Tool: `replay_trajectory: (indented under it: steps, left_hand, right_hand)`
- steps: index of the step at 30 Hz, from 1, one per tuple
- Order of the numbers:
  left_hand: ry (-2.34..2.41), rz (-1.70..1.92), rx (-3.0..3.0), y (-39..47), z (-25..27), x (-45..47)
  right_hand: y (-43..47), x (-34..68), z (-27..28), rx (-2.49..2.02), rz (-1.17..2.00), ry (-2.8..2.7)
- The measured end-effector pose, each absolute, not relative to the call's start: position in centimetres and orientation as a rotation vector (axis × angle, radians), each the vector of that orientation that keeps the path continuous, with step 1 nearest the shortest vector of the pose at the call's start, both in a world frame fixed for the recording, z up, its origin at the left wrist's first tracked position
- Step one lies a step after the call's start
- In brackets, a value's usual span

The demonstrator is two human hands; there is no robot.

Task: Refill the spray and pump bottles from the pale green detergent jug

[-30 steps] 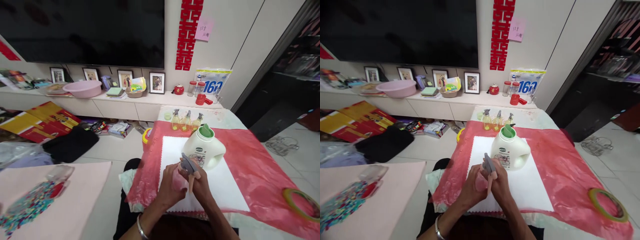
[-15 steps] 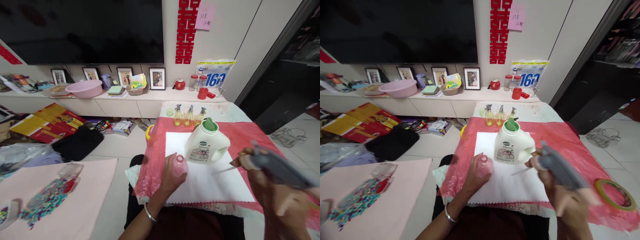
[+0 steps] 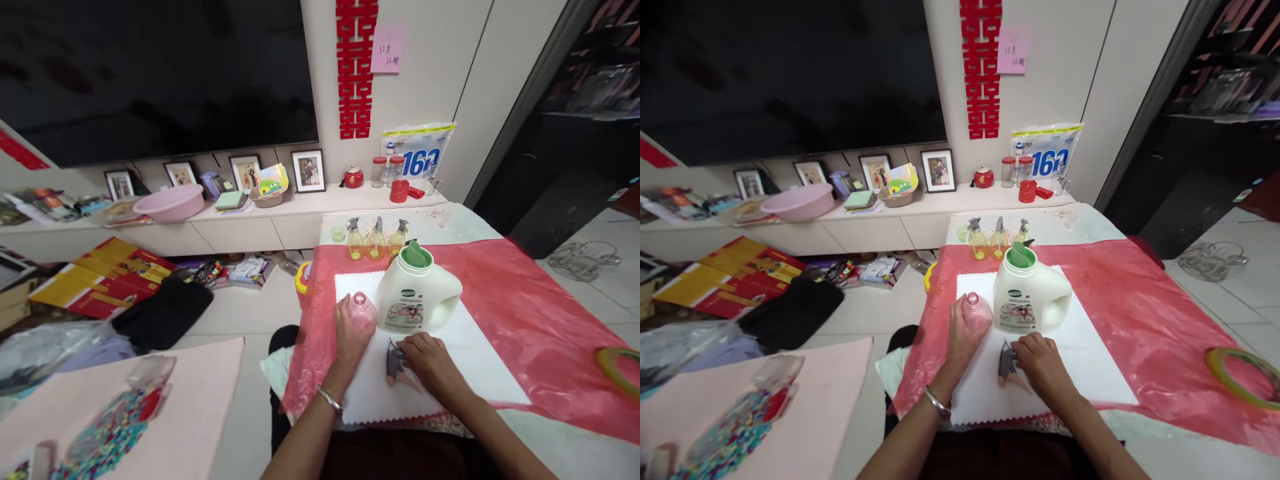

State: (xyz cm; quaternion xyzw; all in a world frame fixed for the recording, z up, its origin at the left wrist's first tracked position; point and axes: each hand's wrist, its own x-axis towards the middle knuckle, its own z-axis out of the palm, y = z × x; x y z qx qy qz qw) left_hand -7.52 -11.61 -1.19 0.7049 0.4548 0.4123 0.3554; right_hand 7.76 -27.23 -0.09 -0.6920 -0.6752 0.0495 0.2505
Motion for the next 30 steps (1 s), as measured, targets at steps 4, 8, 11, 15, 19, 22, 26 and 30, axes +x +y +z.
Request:
replay_trajectory:
  steps: [4, 8, 11, 15, 19, 22, 26, 30]
  left_hand:
    - [1.14, 1.109, 1.897, -11.2, -2.3, -7.6]
    - [1.099, 1.135, 1.892, -10.9, -2.8, -7.6]
    - [1.067, 1.14, 1.856, -10.6, -3.0, -7.3]
    - [1.08, 1.171, 1.848, -10.2, -3.0, -6.9]
    - [1.063, 1.181, 1.918, -10.1, -3.3, -7.0]
    - [1.054, 1.18, 1.93, -10.2, -3.5, -7.1]
    - [1.049, 1.154, 1.846, -10.0, -3.4, -7.1]
    - [1.021, 1.099, 1.761, -9.6, -3.2, -7.1]
  right_hand:
    - [-28.3, 9.5, 2.0, -1.793, 0.154, -1.708]
    - [-29.3, 13.0, 4.7, -1.878, -0.008, -1.353]
    - [-28.9, 15.7, 5.9, -1.896, -0.134, -1.115]
    - [-27.2, 17.7, 6.4, -1.846, 0.044, -1.073]
    - [-25.8, 18.2, 6.0, -1.802, 0.235, -1.042]
    - [-25.3, 18.4, 5.9, -1.805, 0.266, -1.032]
    - [-24.6, 18.6, 5.7, -1.834, 0.299, -1.051]
    - [-23.7, 18.9, 4.9, -1.88, 0.319, -1.022]
